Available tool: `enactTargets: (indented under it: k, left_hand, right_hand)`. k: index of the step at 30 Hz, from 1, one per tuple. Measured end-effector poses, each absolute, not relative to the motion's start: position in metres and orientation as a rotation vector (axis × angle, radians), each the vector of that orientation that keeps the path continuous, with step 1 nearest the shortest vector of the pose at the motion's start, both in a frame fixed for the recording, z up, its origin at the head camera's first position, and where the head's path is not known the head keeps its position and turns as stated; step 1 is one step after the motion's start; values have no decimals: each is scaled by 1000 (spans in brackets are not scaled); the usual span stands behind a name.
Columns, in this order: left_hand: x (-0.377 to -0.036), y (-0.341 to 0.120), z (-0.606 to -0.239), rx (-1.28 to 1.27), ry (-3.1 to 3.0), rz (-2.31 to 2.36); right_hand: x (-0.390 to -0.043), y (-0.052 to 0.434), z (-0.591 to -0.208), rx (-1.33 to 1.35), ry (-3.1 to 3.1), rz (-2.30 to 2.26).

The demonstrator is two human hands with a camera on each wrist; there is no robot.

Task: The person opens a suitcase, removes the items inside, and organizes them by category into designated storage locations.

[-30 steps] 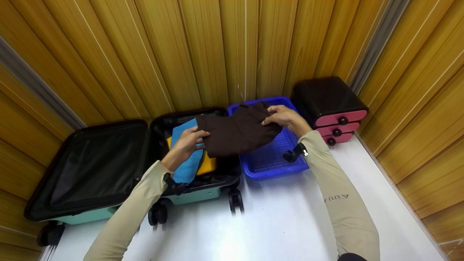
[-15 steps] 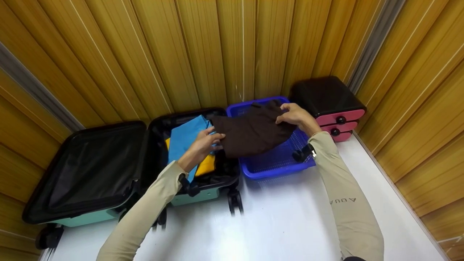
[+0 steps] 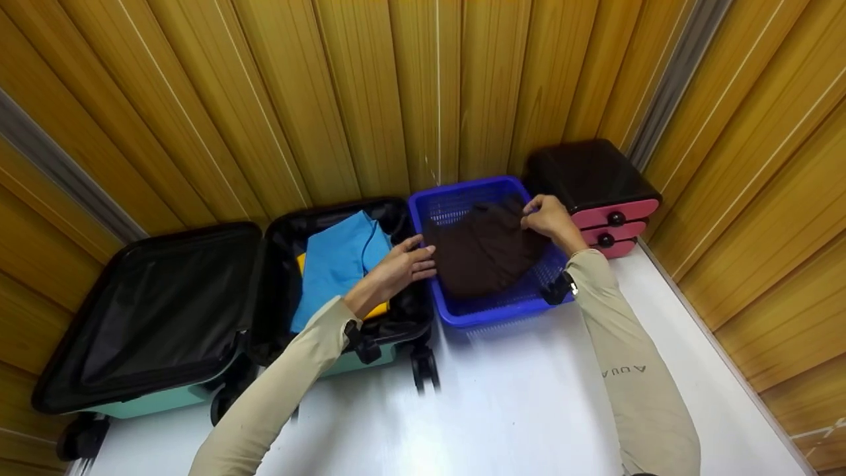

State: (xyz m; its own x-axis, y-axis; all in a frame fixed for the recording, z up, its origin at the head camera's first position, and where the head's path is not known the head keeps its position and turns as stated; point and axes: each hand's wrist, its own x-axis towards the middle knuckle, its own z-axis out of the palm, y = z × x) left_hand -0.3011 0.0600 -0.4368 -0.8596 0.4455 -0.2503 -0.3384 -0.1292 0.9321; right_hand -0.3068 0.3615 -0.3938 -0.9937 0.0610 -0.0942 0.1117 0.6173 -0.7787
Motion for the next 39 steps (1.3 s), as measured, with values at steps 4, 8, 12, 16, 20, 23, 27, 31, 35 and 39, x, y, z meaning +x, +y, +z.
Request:
enactTargets:
  k: [4, 8, 12, 16, 20, 23, 27, 31, 35, 39]
  left_hand:
    - [-299, 56, -435, 126, 1681, 1984]
    - [-303, 46, -436, 97, 1703, 2028]
    - [-304, 33, -438, 61, 1703, 2053]
    - [-300, 18, -436, 47, 1735, 2040]
    - [-300, 0, -429, 47, 1792, 2055]
    - [-302, -14, -426, 49, 1839, 2057]
    - [-301, -34, -429, 41, 1871, 2029]
    - [-299, -51, -435, 47, 1896, 1993]
    - [-298, -66, -436, 35, 1932, 1998]
    - [-298, -79, -435, -54, 1957, 2028]
  right_hand:
    - [-301, 364, -405, 207, 2664, -1322]
    - [-300, 361, -411, 210, 2597, -1344]
    - [-304, 350, -413, 195, 2550, -1390]
    - [-308, 336, -414, 163, 2513, -1426]
    - [-314, 322, -408, 107, 2483, -1473]
    - [-317, 312, -404, 68, 2473, -1490]
    - [-319, 298, -404, 24, 2447, -1493]
    - [-322, 282, -404, -4, 2384, -1532]
    - [-326, 269, -402, -25, 2331, -1590]
    - [-327, 258, -401, -17, 2301, -1597]
